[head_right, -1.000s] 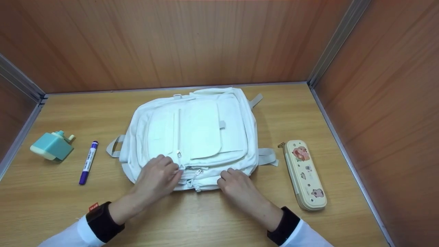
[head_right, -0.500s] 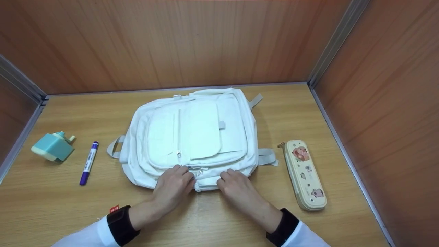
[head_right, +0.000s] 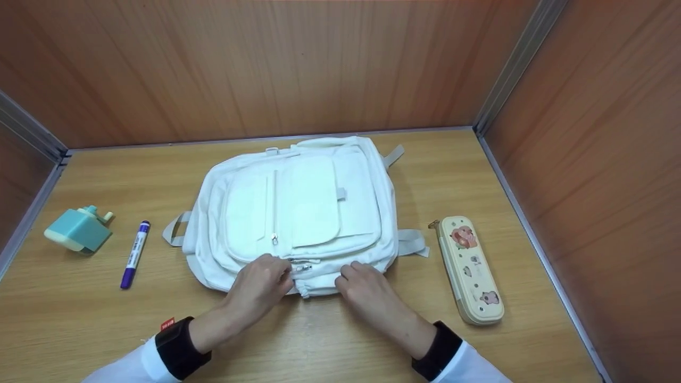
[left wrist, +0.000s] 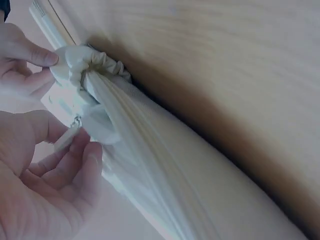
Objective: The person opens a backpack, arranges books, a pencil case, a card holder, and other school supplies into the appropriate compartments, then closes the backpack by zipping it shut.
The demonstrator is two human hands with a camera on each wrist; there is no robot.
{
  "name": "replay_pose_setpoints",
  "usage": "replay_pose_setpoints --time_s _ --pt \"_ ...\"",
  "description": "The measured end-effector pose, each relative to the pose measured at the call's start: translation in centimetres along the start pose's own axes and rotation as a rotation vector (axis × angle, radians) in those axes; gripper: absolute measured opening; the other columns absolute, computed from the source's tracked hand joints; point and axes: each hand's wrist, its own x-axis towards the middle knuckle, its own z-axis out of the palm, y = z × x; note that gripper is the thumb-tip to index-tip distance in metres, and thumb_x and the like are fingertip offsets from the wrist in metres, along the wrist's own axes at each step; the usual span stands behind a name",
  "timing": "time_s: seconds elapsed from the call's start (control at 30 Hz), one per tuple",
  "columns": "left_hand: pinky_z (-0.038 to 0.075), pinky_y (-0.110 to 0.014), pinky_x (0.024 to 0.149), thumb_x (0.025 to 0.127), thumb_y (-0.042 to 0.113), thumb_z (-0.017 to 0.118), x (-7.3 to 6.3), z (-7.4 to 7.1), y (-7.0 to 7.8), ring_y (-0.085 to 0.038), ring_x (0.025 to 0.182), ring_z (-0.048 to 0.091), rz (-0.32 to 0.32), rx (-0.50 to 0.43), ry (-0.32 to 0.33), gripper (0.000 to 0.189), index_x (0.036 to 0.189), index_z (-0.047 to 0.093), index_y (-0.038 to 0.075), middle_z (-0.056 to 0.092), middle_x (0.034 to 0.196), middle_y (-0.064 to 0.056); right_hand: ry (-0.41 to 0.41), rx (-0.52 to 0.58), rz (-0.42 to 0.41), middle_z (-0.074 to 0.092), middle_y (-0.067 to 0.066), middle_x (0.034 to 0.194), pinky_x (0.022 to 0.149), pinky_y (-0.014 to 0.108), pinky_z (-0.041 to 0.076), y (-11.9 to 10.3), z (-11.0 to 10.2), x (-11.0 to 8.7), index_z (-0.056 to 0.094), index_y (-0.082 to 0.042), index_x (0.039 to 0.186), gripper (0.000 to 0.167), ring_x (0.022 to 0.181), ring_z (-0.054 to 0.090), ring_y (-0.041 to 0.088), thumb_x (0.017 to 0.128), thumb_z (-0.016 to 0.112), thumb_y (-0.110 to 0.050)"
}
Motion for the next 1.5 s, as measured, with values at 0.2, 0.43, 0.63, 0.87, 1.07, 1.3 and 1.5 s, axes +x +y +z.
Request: replay_pose_setpoints --time_s 0.2,0.43,0.63,0.87,1.07,1.3,1.5 --pt "0.044 -0.030 0.055 0.077 -0.008 0.072 -0.6 -1.5 -1.2 -0.017 0.059 0.048 -0.036 -0.019 -0.012 0.028 0.063 0.053 0.008 0.052 0.060 -0.001 -0.006 0.025 0.018 0.061 -0.001 0.090 0.072 0.031 0.052 0.2 0.1 -0.1 0.073 -0.007 0.094 0.017 0.083 0.056 0.015 0.082 0.081 0.002" --pt "0.047 -0.031 0.058 0.078 -0.005 0.078 -2.3 -3.4 -3.7 -0.017 0.063 0.052 -0.143 0.011 -0.071 0.020 0.068 0.065 0.006 0.055 0.063 -0.001 -0.031 0.031 0.037 0.061 -0.002 0.091 0.074 0.030 0.053 0.2 0.1 -0.2 0.074 -0.009 0.096 0.015 0.085 0.057 0.014 0.085 0.080 -0.001" --pt "0.049 -0.030 0.058 0.078 -0.006 0.079 -3.5 -4.9 -5.3 -0.015 0.064 0.054 -0.268 0.004 -0.129 0.021 0.069 0.066 0.008 0.056 0.064 0.001 -0.034 0.037 0.041 0.061 -0.002 0.090 0.074 0.030 0.053 0.2 0.0 -0.2 0.074 -0.009 0.096 0.013 0.084 0.057 0.014 0.086 0.080 -0.003" --pt "0.048 -0.030 0.056 0.078 -0.010 0.073 -4.2 -5.9 -6.3 -0.014 0.063 0.052 -0.308 0.012 -0.132 0.021 0.068 0.065 0.007 0.054 0.063 0.001 -0.026 0.056 0.035 0.061 -0.002 0.090 0.073 0.030 0.053 0.3 -0.1 -0.1 0.074 -0.008 0.096 0.014 0.084 0.057 0.013 0.085 0.080 -0.001" --pt "0.049 -0.032 0.055 0.076 -0.012 0.072 -4.9 -6.7 -7.4 -0.017 0.063 0.054 -0.337 0.035 -0.067 0.017 0.071 0.069 0.004 0.058 0.066 -0.003 -0.040 0.082 0.032 0.062 -0.002 0.092 0.074 0.031 0.053 0.4 -0.3 -0.2 0.074 -0.008 0.097 0.013 0.085 0.058 0.013 0.088 0.077 0.000" --pt "0.046 -0.031 0.056 0.081 -0.010 0.073 -5.1 -7.9 -8.9 -0.017 0.064 0.052 -0.421 0.008 -0.100 0.015 0.074 0.070 0.003 0.057 0.067 -0.002 -0.075 0.078 0.050 0.064 -0.001 0.096 0.078 0.032 0.054 0.3 -0.4 -0.2 0.074 -0.009 0.098 0.012 0.088 0.059 0.014 0.090 0.074 -0.001" --pt "0.052 -0.035 0.060 0.089 -0.006 0.070 -4.6 -8.9 -11.2 -0.023 0.069 0.059 -0.523 -0.008 -0.104 0.006 0.089 0.076 -0.005 0.067 0.078 -0.012 -0.095 0.058 0.059 0.064 -0.001 0.096 0.081 0.033 0.054 0.1 -0.6 -0.2 0.074 -0.009 0.099 0.012 0.091 0.060 0.014 0.090 0.073 -0.001"
